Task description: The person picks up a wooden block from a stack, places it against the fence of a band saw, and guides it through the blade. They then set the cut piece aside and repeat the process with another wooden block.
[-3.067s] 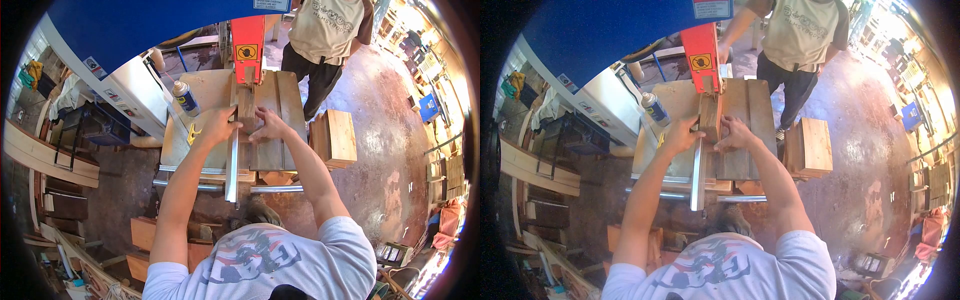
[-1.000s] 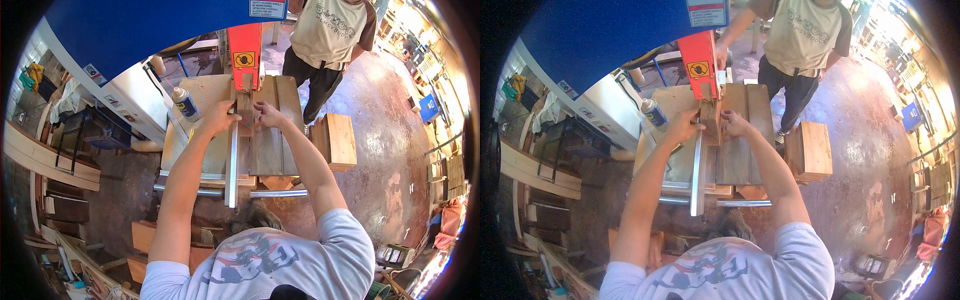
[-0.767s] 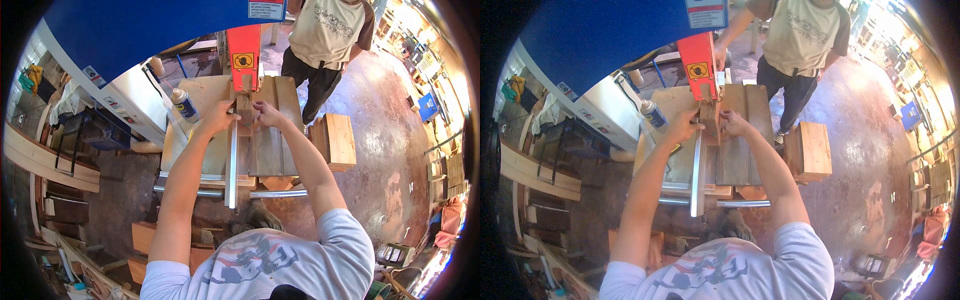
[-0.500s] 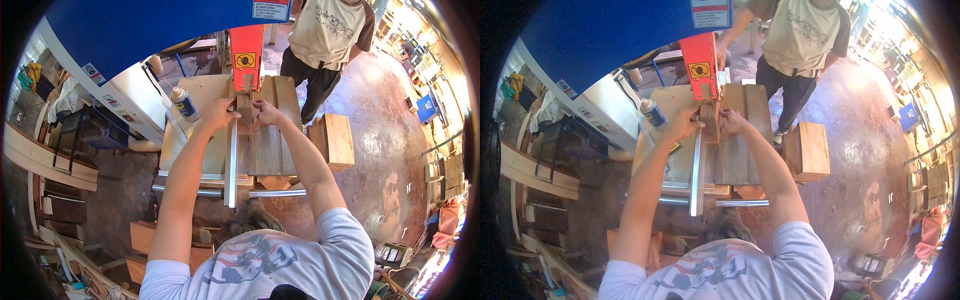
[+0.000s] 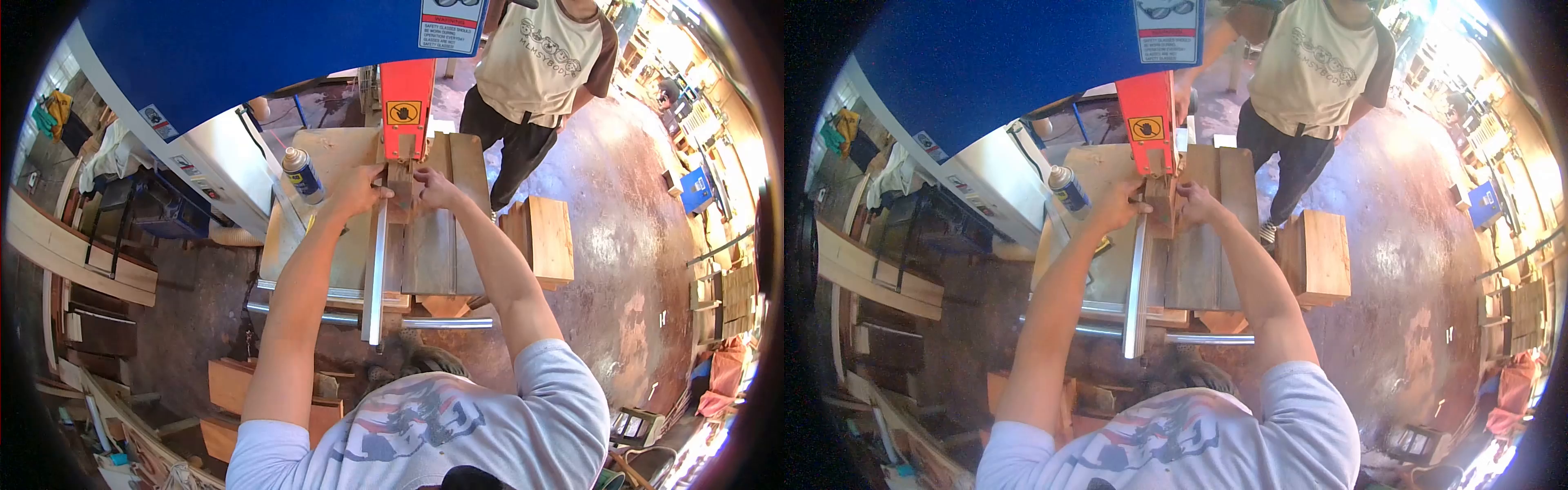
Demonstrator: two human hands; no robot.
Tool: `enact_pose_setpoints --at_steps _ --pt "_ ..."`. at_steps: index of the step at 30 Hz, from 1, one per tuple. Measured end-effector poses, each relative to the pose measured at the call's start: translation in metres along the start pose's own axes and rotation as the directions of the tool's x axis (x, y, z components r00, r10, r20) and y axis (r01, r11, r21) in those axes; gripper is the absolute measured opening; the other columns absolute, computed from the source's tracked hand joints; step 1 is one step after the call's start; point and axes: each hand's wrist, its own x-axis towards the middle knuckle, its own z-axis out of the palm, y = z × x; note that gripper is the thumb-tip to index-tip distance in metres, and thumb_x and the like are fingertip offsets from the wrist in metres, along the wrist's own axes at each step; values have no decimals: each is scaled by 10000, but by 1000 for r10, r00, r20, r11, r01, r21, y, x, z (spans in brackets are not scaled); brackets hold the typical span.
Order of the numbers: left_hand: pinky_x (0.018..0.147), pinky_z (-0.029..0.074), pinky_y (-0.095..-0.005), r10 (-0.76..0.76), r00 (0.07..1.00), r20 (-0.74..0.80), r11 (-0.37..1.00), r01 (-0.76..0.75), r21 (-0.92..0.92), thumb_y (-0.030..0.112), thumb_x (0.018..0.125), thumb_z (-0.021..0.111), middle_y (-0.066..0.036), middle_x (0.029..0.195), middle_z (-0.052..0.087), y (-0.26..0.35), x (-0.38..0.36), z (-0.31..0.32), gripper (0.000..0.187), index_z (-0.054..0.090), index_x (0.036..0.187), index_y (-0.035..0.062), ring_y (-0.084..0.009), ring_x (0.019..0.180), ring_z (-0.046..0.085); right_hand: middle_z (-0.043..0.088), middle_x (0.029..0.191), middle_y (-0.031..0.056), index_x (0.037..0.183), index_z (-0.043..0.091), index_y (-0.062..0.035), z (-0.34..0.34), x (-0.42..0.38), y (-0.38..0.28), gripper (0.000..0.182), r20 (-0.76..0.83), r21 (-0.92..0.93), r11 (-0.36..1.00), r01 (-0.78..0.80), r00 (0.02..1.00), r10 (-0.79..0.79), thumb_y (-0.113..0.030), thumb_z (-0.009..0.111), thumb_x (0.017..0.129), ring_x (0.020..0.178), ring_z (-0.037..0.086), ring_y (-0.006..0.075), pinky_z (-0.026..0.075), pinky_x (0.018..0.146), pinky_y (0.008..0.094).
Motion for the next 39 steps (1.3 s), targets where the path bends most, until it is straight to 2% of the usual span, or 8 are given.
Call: enact_pose_setpoints --at_steps 3,6,9,12,15,27,33,39 --pt "911 544 -444 -49 999 15 998 48 27 142 830 845 -201 1130 764 16 -2 -6 524 694 1329 91 -364 1047 738 538 1531 182 1552 537 -81 3 7 14 783 11 -38 996 75 997 -74 -154 736 799 1427 451 431 360 1216 469" --pt "919 542 -435 -47 999 18 999 47 16 139 829 848 -192 1144 767 16 -2 -7 526 695 1330 91 -355 1057 737 544 1539 175 1539 553 -73 11 13 23 786 -26 -6 998 66 997 -66 -154 747 781 1432 460 395 369 1205 465" --pt "925 539 -428 -26 999 21 999 27 -20 142 828 851 -186 1161 767 11 1 -6 547 684 1347 86 -356 1071 733 541 1554 167 1524 569 -66 15 17 26 787 -42 23 999 33 999 -32 -171 744 764 1431 472 353 368 1201 471" --pt "932 536 -426 14 1000 8 997 -13 -79 149 826 855 -184 1186 764 4 4 -4 573 673 1365 81 -356 1088 728 537 1559 167 1526 569 -77 14 21 27 802 -33 -42 988 148 988 -149 -187 739 749 1431 475 328 360 1206 479" --pt "939 534 -430 -15 1000 23 999 16 -49 160 824 860 -185 1205 758 2 5 -2 594 664 1378 80 -359 1103 725 519 1572 180 1523 573 -85 6 14 18 801 11 52 995 80 997 -80 -197 737 747 1437 466 333 346 1219 479" --pt "933 547 -465 -21 1000 17 995 19 98 322 808 880 -199 1203 749 -13 15 -4 641 677 1373 98 -399 1120 709 515 1552 174 1515 594 -137 10 28 27 787 -17 24 999 38 999 -38 -106 694 735 1411 444 469 371 1225 506" --pt "931 546 -477 2 1000 8 995 -3 103 409 794 885 -193 1199 751 -31 23 2 709 662 1408 132 -397 1112 710 548 1515 202 1484 623 -117 3 26 21 755 -18 20 997 75 997 -75 -68 608 731 1400 459 469 365 1217 515" --pt "915 550 -481 21 1000 -8 990 -20 141 436 796 879 -185 1145 765 -41 27 5 709 661 1420 180 -401 1068 718 560 1509 213 1476 626 -109 -3 27 20 735 17 -44 994 99 995 -99 -60 604 742 1396 480 463 372 1208 510"
